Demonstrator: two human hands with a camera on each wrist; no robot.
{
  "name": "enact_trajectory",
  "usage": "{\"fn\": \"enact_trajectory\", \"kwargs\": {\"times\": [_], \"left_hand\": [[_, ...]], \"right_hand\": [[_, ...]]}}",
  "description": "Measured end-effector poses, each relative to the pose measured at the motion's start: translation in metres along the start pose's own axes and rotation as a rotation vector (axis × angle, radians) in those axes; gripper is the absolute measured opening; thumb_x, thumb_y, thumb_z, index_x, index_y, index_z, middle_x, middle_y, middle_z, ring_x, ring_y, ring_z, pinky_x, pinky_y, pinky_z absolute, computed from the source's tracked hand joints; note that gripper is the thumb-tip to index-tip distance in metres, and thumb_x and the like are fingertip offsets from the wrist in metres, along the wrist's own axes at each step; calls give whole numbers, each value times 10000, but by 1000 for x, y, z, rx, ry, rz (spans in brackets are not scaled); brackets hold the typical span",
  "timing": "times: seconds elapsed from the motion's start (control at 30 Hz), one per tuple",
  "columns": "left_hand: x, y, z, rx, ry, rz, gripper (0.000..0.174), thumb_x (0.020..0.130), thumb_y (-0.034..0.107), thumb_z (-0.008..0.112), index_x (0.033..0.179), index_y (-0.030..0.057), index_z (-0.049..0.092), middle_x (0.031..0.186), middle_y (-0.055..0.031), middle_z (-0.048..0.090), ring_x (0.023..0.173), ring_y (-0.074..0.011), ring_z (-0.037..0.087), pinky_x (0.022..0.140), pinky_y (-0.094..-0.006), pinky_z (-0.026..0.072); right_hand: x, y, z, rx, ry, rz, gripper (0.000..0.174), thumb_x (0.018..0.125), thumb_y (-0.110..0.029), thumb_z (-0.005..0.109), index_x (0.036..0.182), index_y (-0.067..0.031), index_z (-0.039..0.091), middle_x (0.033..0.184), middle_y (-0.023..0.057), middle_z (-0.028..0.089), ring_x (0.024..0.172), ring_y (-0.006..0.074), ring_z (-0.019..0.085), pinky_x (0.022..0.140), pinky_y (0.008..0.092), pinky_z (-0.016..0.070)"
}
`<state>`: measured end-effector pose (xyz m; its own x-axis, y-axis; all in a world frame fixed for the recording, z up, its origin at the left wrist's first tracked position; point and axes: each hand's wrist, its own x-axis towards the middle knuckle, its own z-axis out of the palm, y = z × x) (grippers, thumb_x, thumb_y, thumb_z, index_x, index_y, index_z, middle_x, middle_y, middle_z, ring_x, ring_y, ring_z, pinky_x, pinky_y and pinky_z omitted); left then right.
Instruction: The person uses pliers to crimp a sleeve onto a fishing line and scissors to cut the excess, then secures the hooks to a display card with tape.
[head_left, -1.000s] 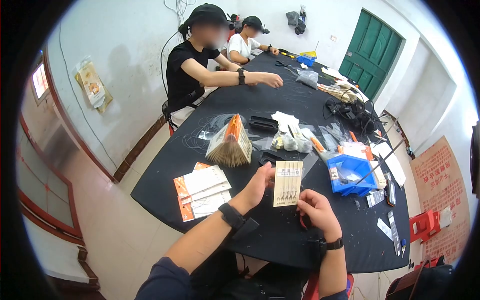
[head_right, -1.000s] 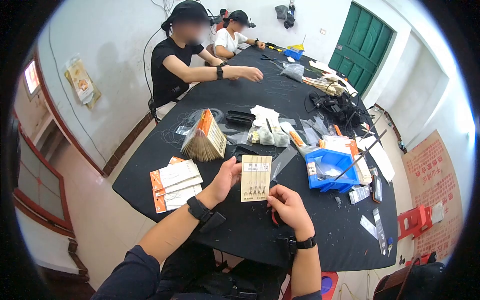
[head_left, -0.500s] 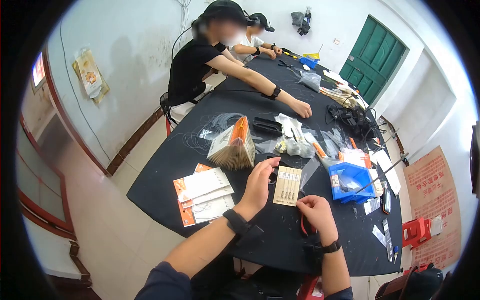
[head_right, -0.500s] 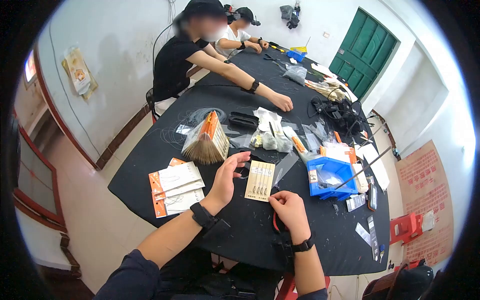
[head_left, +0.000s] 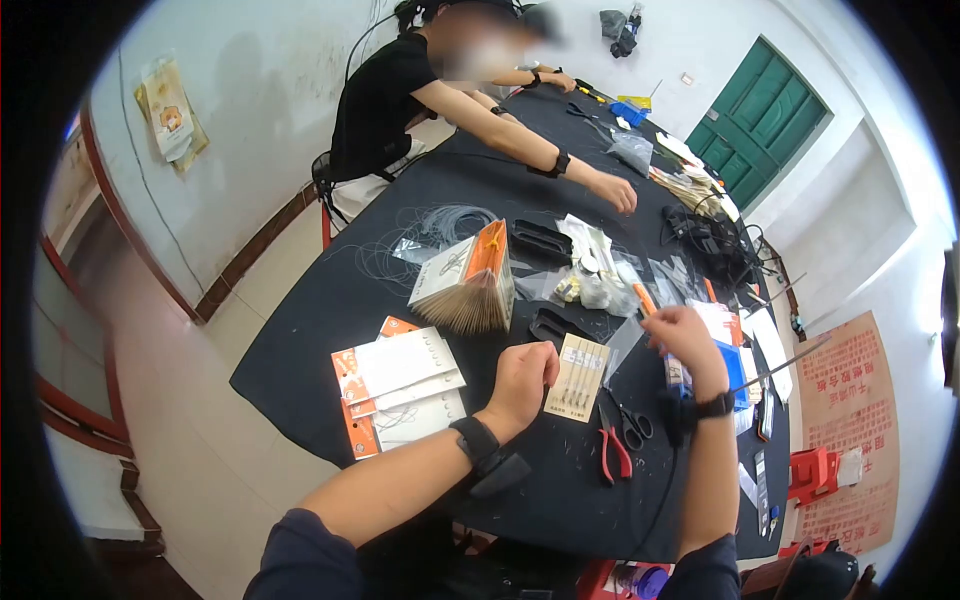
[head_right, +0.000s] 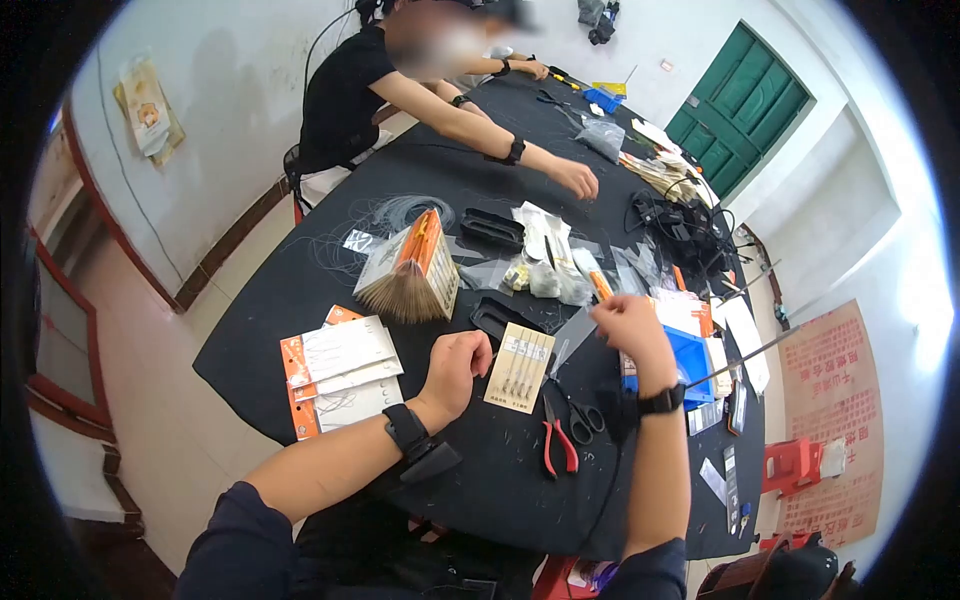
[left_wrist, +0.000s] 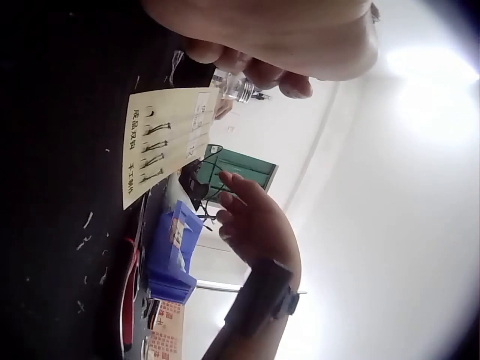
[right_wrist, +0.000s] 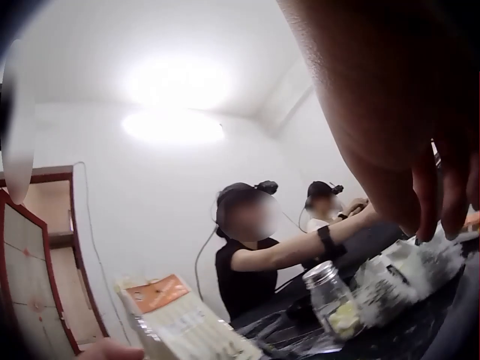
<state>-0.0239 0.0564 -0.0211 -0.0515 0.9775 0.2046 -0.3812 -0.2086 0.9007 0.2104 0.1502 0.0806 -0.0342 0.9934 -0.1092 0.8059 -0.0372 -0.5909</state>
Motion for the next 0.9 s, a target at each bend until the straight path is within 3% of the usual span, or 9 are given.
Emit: {"fn": "enact_trajectory", "kwargs": {"times": [0.27,0.4,0.43,0.53,0.57,0.67,0.8,0.9], "left_hand": [[0,0,1,3,-19,-41,357,925,159,419,603,20,488,564,-17,463,554,-76,409,531,-263,325],[-1,0,2,-4,-12,-88,349,927,148,405,612,24,491,575,-11,463,562,-70,399,535,-254,321],[-2,2,3,4,-13,-98,356,929,157,396,613,26,493,580,-6,469,565,-66,396,538,-248,317],[-2,-2,3,2,-20,-106,354,938,153,397,630,23,511,603,-5,487,593,-69,425,551,-247,333],[-1,-1,2,19,-24,-106,348,938,149,402,633,22,515,610,-7,493,598,-72,431,557,-248,340],[0,1,1,32,-42,-124,339,937,143,412,646,14,525,623,-17,505,607,-81,448,570,-253,358],[2,-1,1,54,-56,-108,340,943,150,413,664,1,539,642,-38,524,614,-99,476,585,-261,381],[3,-1,0,85,-93,-105,353,957,155,416,674,-8,552,672,-63,556,626,-126,517,601,-273,408]], "right_hand": [[140,26,-22,-160,93,31,215,745,-225,727,808,-20,709,686,39,650,546,119,574,489,259,440],[215,55,-14,-219,258,-149,190,757,-177,726,829,-2,707,662,35,637,531,123,567,516,280,459],[227,54,-11,-197,248,-91,175,729,-185,746,844,-53,746,794,131,714,771,245,690,721,342,520],[258,57,-5,-260,242,-187,161,745,-174,735,868,-69,748,821,124,718,802,232,690,749,334,522],[277,67,-4,-257,232,-241,157,786,-135,720,926,-65,726,764,48,697,655,134,633,579,275,485],[310,77,-2,-303,217,-218,244,789,-118,741,1028,-89,701,740,44,665,650,136,625,598,270,494],[330,81,9,-278,217,-340,344,765,-110,775,1098,-102,689,742,33,632,667,130,603,603,284,484],[338,83,9,-240,166,-197,404,728,-137,822,1110,-117,694,802,40,640,724,153,612,681,300,496]]}}
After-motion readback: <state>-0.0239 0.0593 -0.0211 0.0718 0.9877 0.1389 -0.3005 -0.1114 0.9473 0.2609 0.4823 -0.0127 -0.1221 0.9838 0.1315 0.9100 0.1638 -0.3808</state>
